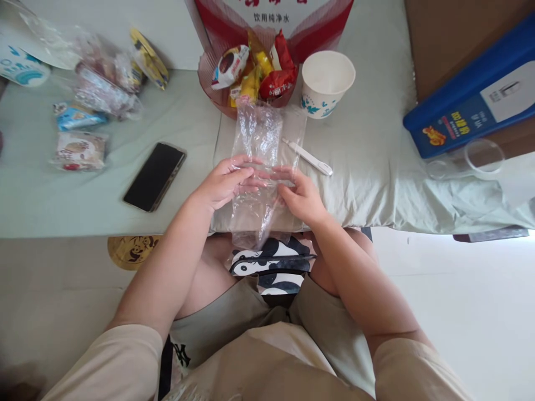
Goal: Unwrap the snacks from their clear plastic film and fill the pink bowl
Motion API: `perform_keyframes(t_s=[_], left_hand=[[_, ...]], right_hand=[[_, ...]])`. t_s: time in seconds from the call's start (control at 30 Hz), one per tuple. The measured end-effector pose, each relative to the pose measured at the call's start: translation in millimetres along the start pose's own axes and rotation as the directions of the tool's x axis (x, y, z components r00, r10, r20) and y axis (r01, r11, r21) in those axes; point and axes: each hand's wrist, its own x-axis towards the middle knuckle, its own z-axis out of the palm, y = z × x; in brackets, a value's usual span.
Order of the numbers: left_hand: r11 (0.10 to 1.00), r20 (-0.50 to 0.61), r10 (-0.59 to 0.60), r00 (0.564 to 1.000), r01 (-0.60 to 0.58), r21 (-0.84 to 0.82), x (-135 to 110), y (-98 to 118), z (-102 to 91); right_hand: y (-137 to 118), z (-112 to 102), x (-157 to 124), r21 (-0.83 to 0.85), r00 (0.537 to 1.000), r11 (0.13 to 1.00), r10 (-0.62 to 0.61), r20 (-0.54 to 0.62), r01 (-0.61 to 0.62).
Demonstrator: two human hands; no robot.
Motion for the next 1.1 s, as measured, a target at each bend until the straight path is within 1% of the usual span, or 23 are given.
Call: perform_keyframes(t_s=[0.1, 0.17, 0.23, 0.3, 0.43, 0.63, 0.7, 0.8, 0.87, 0.9, 1.0, 1.03, 1.1], left_hand=[[0.996, 0.035, -0.022, 0.999, 0.019, 0.084, -2, 0, -2.8], [0.990, 0.062, -0.037, 0.997, 0.028, 0.140, -2, -1, -4.5], [0.984, 0.073, -0.031, 0.997, 0.018, 0.176, -2, -3, -5.8], [0.982, 0.058, -0.003, 0.998, -0.008, 0.189, -1, -4, -6.6], [0.986, 0.015, 0.058, 0.998, -0.059, 0.157, 1, -6, -7.8], [0.997, 0.063, 0.069, 0.996, -0.071, 0.022, -2, 0, -9.2], [0.997, 0.056, 0.083, 0.995, -0.083, -0.010, -3, 2, -10.0], [0.995, -0.012, 0.095, 0.995, -0.095, -0.017, -4, 2, -12.5], [0.996, -0.050, 0.090, 0.995, -0.091, -0.017, -5, 2, -14.5], [0.996, -0.053, 0.082, 0.995, -0.084, -0.020, -5, 1, -15.5], [0.997, 0.007, 0.060, 0.998, -0.060, -0.046, -5, 1, -17.4], [0.996, 0.031, 0.061, 0.998, -0.059, -0.059, -5, 1, -17.7], [0.995, 0.056, 0.069, 0.996, -0.065, -0.072, -4, 1, -18.0]], right_hand=[[1, -1, 0, -0.034, 0.999, 0.999, -0.021, -0.039, 0.020], [3, -1, 0, -0.070, 0.998, 0.997, -0.048, -0.043, 0.045], [5, -1, 1, -0.093, 0.997, 0.993, -0.070, -0.037, 0.066], [7, 0, 1, -0.077, 0.996, 0.995, -0.072, -0.045, 0.069], [6, 0, 1, -0.025, 0.995, 0.998, -0.058, -0.077, 0.056], [-2, -3, -5, 0.002, 0.992, 0.998, -0.064, -0.106, 0.064], [-4, -5, -7, 0.020, 0.993, 0.997, -0.068, -0.096, 0.070], [-3, -9, -9, 0.050, 0.993, 0.993, -0.108, -0.039, 0.110], [-2, -12, -8, 0.019, 0.990, 0.990, -0.142, -0.019, 0.142], [-1, -13, -8, -0.024, 0.987, 0.987, -0.160, -0.015, 0.160], [1, -15, -5, -0.201, 0.972, 0.952, -0.237, -0.004, 0.231], [1, -16, -4, -0.238, 0.967, 0.939, -0.255, -0.005, 0.247], [1, -17, -2, -0.240, 0.967, 0.941, -0.253, -0.024, 0.240]])
